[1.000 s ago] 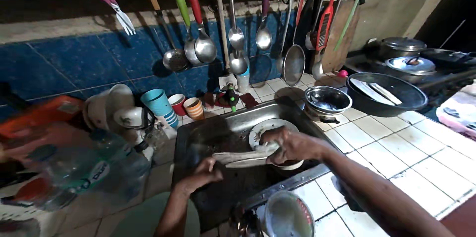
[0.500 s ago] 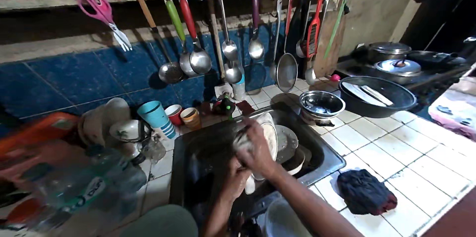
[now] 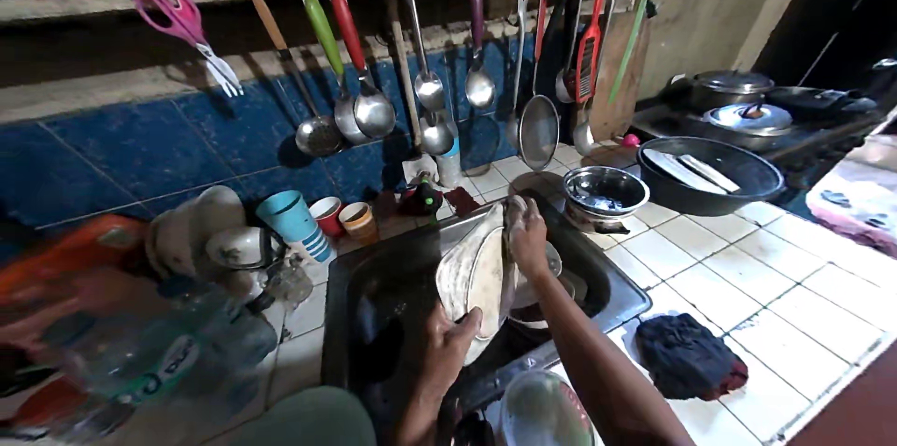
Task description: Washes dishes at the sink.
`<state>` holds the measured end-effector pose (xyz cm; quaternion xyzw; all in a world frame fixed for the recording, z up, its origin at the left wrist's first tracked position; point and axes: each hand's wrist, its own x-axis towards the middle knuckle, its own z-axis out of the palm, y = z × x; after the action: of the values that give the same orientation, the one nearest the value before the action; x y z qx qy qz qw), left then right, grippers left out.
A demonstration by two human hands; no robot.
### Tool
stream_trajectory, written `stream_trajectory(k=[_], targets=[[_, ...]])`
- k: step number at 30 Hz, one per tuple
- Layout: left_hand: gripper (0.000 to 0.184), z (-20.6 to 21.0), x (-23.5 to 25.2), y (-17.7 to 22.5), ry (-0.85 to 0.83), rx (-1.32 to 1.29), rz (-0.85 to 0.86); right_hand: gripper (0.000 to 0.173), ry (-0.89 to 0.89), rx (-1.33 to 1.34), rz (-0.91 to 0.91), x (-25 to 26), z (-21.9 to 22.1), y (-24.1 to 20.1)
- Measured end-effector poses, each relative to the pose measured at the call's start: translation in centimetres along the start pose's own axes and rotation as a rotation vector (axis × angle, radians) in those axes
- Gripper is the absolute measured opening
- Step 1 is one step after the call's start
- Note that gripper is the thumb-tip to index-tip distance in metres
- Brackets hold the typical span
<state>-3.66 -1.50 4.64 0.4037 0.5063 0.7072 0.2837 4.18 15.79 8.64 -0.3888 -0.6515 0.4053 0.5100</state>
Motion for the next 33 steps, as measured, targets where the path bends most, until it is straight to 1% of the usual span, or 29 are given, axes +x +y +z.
stream_trajectory(k=[1, 2, 3, 4, 6, 7, 8, 10, 11, 12, 13, 15, 16, 17, 18, 19, 20, 21, 23, 24, 25, 26, 27, 28, 29, 30, 31, 32, 33], targets=[[0.044, 0.3, -0.4, 0.0, 0.033, 0.010, 0.003, 0.039, -0.006, 0.007, 0.093, 1.0, -0.3, 0.4], [0.041, 0.4, -0.8, -0.2, 0.041, 0.004, -0.005, 0.039, -0.028, 0.009, 0.123, 1.6, -0.5, 0.3], [0.039, 0.1, -1.0, -0.3, 0.013, -0.010, -0.028, 0.040, -0.065, -0.012, 0.104, 1.9, -0.8, -0.1], [0.041, -0.8, -0.9, -0.5, -0.063, -0.042, -0.062, 0.038, -0.109, -0.057, 0.043, 1.8, -1.0, -0.9], [0.049, -2.4, -0.2, -0.5, -0.231, -0.096, -0.183, 0.033, -0.226, -0.229, -0.154, 0.9, -1.1, -3.0], [0.051, -3.0, 0.3, -0.6, -0.292, -0.107, -0.230, 0.033, -0.275, -0.310, -0.285, 0.0, -0.5, -3.8], [0.048, -3.0, 0.7, -0.6, -0.290, -0.118, -0.257, 0.032, -0.301, -0.378, -0.435, -1.3, 0.6, -4.4], [0.039, -1.7, 0.8, -0.7, -0.164, -0.184, -0.224, 0.026, -0.256, -0.395, -0.835, -3.7, 3.3, -4.2], [0.038, -1.0, 0.7, -0.9, -0.083, -0.228, -0.189, 0.023, -0.260, -0.362, -0.959, -4.2, 4.2, -4.0], [0.039, -0.7, 0.5, -0.8, -0.013, -0.273, -0.161, 0.023, -0.268, -0.312, -0.983, -4.2, 4.7, -3.9], [0.039, -0.6, 0.4, -0.5, 0.043, -0.308, -0.146, 0.025, -0.292, -0.276, -0.889, -3.6, 4.6, -4.0], [0.043, -0.7, 0.1, 0.2, 0.143, -0.335, -0.155, 0.031, -0.327, -0.234, -0.515, -1.2, 3.0, -3.7], [0.045, -0.8, 0.0, 0.4, 0.192, -0.361, -0.156, 0.033, -0.278, -0.218, -0.363, 0.0, 2.3, -3.0], [0.045, -0.8, 0.2, 0.6, 0.239, -0.392, -0.150, 0.035, -0.182, -0.201, -0.280, 0.6, 2.1, -2.0], [0.043, -0.9, 0.6, 0.7, 0.283, -0.426, -0.138, 0.036, -0.101, -0.201, -0.240, 0.0, 2.2, -0.9], [0.040, -0.8, 1.0, 0.7, 0.324, -0.461, -0.115, 0.039, -0.057, -0.215, -0.229, -1.6, 2.5, 0.0], [0.036, -0.7, 1.5, 0.5, 0.353, -0.494, -0.093, 0.042, -0.054, -0.232, -0.248, -3.9, 2.9, 0.8], [0.031, -0.8, 1.9, 0.3, 0.371, -0.517, -0.080, 0.043, -0.087, -0.204, -0.308, -6.7, 3.5, 1.4], [0.023, -1.1, 1.8, -0.3, 0.366, -0.502, -0.091, 0.031, -0.175, -0.080, -0.524, -11.3, 4.6, 1.7], [0.022, -1.2, 1.3, -0.3, 0.339, -0.474, -0.101, 0.028, -0.193, -0.053, -0.604, -12.0, 4.8, 1.6], [0.026, -1.4, 0.5, -0.2, 0.288, -0.452, -0.083, 0.032, -0.198, -0.048, -0.612, -11.8, 4.6, 1.4], [0.032, -1.9, -0.4, 0.1, 0.226, -0.393, -0.050, 0.040, -0.182, -0.080, -0.566, -11.0, 4.2, 1.2], [0.034, -2.5, -1.5, 0.8, 0.176, -0.262, -0.020, 0.046, -0.144, -0.140, -0.491, -9.8, 3.6, 1.0], [0.031, -3.2, -2.9, 1.7, 0.133, -0.063, 0.002, 0.049, -0.114, -0.194, -0.404, -8.5, 2.8, 0.8], [0.023, -4.0, -4.5, 3.2, 0.078, 0.207, 0.019, 0.048, -0.102, -0.220, -0.319, -7.5, 2.1, 0.8], [0.019, -4.7, -6.3, 4.8, 0.006, 0.501, 0.017, 0.044, -0.099, -0.234, -0.234, -6.8, 1.5, 0.9], [0.021, -5.2, -8.1, 6.5, -0.091, 0.741, 0.019, 0.041, -0.122, -0.226, -0.138, -6.7, 0.8, 0.9], [0.030, -5.9, -9.7, 7.0, -0.177, 0.924, 0.084, 0.043, -0.140, -0.187, -0.052, -6.7, 0.1, 1.4], [0.036, -6.7, -11.3, 6.8, -0.204, 1.063, 0.178, 0.044, -0.139, -0.106, 0.027, -6.7, -0.4, 2.3]])
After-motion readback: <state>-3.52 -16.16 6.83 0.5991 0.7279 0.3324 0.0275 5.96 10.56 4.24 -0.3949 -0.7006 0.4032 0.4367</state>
